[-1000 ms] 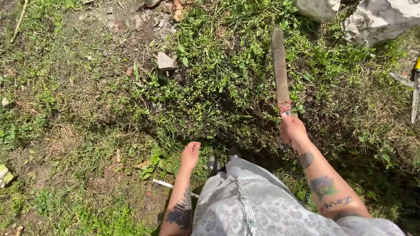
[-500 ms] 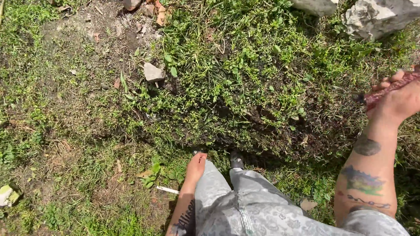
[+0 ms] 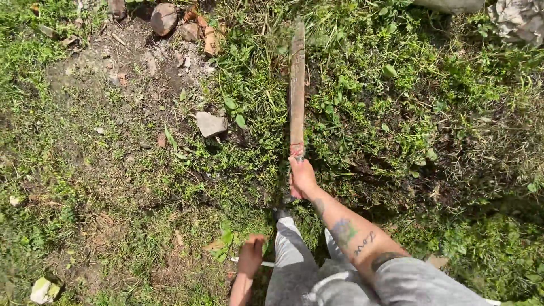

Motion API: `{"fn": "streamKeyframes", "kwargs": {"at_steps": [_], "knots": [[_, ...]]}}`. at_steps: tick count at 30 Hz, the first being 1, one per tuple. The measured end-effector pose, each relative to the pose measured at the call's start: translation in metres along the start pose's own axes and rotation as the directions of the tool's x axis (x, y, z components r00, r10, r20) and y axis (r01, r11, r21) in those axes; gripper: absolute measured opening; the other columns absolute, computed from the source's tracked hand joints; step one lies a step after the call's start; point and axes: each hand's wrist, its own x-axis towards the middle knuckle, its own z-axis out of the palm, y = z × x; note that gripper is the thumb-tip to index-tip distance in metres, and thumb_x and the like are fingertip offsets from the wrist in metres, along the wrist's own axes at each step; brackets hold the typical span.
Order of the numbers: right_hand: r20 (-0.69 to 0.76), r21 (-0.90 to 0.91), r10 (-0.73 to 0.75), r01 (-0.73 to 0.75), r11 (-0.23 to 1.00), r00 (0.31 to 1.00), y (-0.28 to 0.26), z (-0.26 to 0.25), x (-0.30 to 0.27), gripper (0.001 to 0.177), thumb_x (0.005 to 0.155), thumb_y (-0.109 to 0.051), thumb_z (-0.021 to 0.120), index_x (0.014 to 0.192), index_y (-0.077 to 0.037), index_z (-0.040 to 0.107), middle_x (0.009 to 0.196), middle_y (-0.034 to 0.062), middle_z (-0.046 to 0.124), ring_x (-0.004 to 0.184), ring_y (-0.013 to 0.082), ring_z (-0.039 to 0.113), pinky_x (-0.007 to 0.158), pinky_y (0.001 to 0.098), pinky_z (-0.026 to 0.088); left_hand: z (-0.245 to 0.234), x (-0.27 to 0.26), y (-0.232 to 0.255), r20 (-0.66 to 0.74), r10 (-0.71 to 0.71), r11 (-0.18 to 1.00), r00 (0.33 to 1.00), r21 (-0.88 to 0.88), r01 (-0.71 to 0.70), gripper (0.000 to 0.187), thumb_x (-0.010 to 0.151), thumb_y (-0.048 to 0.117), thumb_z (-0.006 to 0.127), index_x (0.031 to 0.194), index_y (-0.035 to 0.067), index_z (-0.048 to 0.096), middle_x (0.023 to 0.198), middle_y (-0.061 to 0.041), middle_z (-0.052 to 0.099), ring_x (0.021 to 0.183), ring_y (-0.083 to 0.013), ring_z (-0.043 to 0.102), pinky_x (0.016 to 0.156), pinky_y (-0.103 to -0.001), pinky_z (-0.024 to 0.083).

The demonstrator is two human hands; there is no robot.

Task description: The person uses a long-bladed tool to cut and loosen weeds in a grassy area. They repeatedly strike and scrape the ground, then pull up clumps of weeds by hand and place them aside.

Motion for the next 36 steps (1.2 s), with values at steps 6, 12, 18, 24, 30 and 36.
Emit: {"fn": "streamKeyframes", "kwargs": {"at_steps": [6, 12, 18, 24, 30, 36], "knots": [[-0.077, -0.209, 0.076, -0.091, 0.974, 0.994, -0.098, -0.095, -0.065, 0.038, 0.103, -0.042, 0.057, 0.096, -0.005, 0.050, 0.067, 0.0082, 0.057, 0.049, 0.0205, 0.053, 0.044, 0.0386, 0.042, -0.029, 0.031, 0.054, -0.025, -0.066, 0.990, 0.998, -0.125, 0.062, 0.035, 0.100, 0.032, 0.052, 0.114, 0.005, 0.069, 0.102, -0.017, 0.076, 0.095, -0.0304, 0.073, 0.088, -0.040, 0.055], [-0.208, 0.036, -0.360, 0.375, 0.926, 0.910, -0.151, -0.171, -0.086, 0.023, 0.110, -0.031, 0.043, 0.107, -0.011, 0.053, 0.073, 0.0010, 0.058, 0.056, 0.0135, 0.055, 0.050, 0.0282, 0.047, -0.025, 0.057, 0.102, 0.083, 0.023, 0.995, 0.996, -0.097, -0.015, 0.033, 0.098, 0.027, 0.055, 0.116, 0.005, 0.070, 0.113, -0.016, 0.073, 0.107, -0.0300, 0.070, 0.095, -0.037, 0.052], [-0.531, 0.135, -0.717, 0.881, 0.453, 0.451, -0.236, -0.236, -0.004, 0.026, 0.124, -0.034, 0.044, 0.121, -0.008, 0.039, 0.081, 0.0040, 0.052, 0.063, 0.0156, 0.058, 0.049, 0.0289, 0.048, -0.040, 0.069, 0.075, 0.039, 0.056, 0.981, 0.998, -0.189, -0.048, 0.030, 0.100, 0.025, 0.051, 0.112, 0.005, 0.069, 0.109, -0.013, 0.075, 0.104, -0.0276, 0.072, 0.094, -0.036, 0.053], [-0.294, -0.325, -0.714, 0.636, 0.700, 0.636, -0.180, -0.018, 0.242, 0.039, 0.121, -0.038, 0.052, 0.105, -0.002, 0.057, 0.082, -0.0004, 0.060, 0.066, 0.0144, 0.052, 0.058, 0.0404, 0.049, -0.054, 0.049, 0.004, -0.062, -0.197, 0.975, 0.978, -0.117, 0.189, 0.026, 0.101, 0.029, 0.057, 0.110, 0.010, 0.072, 0.100, -0.014, 0.076, 0.094, -0.0302, 0.073, 0.083, -0.038, 0.057], [0.015, -0.152, -0.071, 0.073, 0.986, 0.997, -0.105, 0.129, 0.080, 0.036, 0.100, -0.038, 0.059, 0.088, -0.003, 0.059, 0.064, 0.0086, 0.059, 0.047, 0.0210, 0.057, 0.046, 0.0406, 0.046, -0.059, 0.028, -0.033, -0.141, -0.143, 0.983, 0.980, -0.137, 0.123, 0.024, 0.098, 0.024, 0.057, 0.108, 0.008, 0.072, 0.103, -0.016, 0.075, 0.099, -0.0347, 0.073, 0.085, -0.039, 0.055], [0.014, -0.419, -0.147, 0.139, 0.897, 0.989, -0.117, 0.021, -0.001, 0.019, 0.093, -0.022, 0.063, 0.099, -0.006, 0.056, 0.071, 0.0034, 0.062, 0.054, 0.0149, 0.060, 0.050, 0.0332, 0.049, -0.069, 0.043, -0.018, -0.208, -0.072, 0.985, 0.976, -0.167, 0.037, 0.026, 0.099, 0.027, 0.056, 0.112, 0.009, 0.070, 0.108, -0.015, 0.076, 0.100, -0.0323, 0.073, 0.088, -0.037, 0.057]]}}
